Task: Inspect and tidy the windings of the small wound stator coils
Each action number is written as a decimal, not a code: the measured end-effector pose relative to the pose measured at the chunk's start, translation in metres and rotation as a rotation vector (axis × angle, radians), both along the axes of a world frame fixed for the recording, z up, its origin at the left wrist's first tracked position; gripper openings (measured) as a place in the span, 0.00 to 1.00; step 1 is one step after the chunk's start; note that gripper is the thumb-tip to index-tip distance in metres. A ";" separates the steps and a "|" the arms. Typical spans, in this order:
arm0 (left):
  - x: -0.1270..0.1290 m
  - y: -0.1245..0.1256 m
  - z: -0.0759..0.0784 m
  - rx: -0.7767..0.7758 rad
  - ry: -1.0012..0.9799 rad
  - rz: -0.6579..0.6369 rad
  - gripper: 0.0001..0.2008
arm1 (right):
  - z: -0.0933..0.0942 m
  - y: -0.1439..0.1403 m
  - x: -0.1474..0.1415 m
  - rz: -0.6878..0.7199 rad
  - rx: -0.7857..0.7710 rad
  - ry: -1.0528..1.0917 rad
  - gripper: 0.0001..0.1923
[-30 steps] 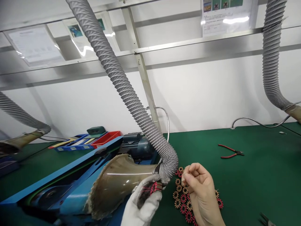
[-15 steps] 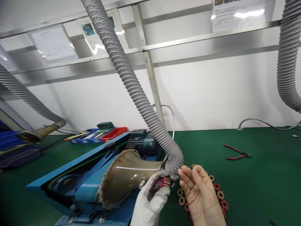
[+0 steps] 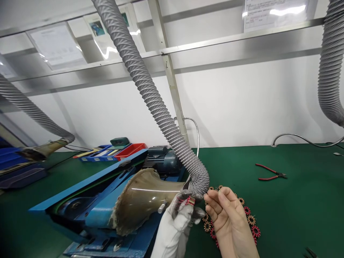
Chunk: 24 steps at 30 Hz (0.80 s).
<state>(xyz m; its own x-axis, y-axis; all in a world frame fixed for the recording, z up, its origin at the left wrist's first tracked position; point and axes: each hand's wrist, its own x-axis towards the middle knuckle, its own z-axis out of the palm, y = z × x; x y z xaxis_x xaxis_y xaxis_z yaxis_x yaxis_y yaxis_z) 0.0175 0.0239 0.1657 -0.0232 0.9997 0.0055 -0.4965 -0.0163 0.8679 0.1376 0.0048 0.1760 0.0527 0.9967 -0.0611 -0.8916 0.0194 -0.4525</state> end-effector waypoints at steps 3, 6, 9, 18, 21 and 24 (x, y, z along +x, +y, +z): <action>-0.002 0.003 -0.001 -0.012 -0.040 -0.072 0.18 | -0.001 0.002 0.001 -0.020 0.054 -0.045 0.09; -0.002 0.002 -0.004 0.009 -0.072 -0.126 0.19 | -0.003 0.003 0.003 -0.074 0.061 -0.181 0.09; 0.000 -0.001 -0.009 0.039 -0.144 -0.111 0.19 | -0.007 0.004 0.004 -0.158 0.071 -0.462 0.10; -0.002 -0.013 -0.002 0.041 0.058 -0.232 0.21 | -0.013 -0.005 0.007 -0.248 0.184 -1.182 0.13; -0.006 -0.017 -0.005 -0.024 0.023 -0.250 0.19 | -0.010 -0.010 0.014 -0.211 0.193 -1.222 0.12; -0.007 -0.020 -0.010 -0.019 0.011 -0.289 0.20 | -0.006 -0.015 0.020 -0.130 0.167 -1.190 0.11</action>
<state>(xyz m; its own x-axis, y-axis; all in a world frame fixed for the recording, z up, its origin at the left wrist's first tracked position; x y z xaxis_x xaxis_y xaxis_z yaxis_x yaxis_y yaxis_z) 0.0109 0.0042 0.1561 0.2630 0.9647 -0.0150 -0.4685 0.1413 0.8721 0.1581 -0.0099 0.1698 0.0886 0.9708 0.2228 0.0945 0.2144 -0.9722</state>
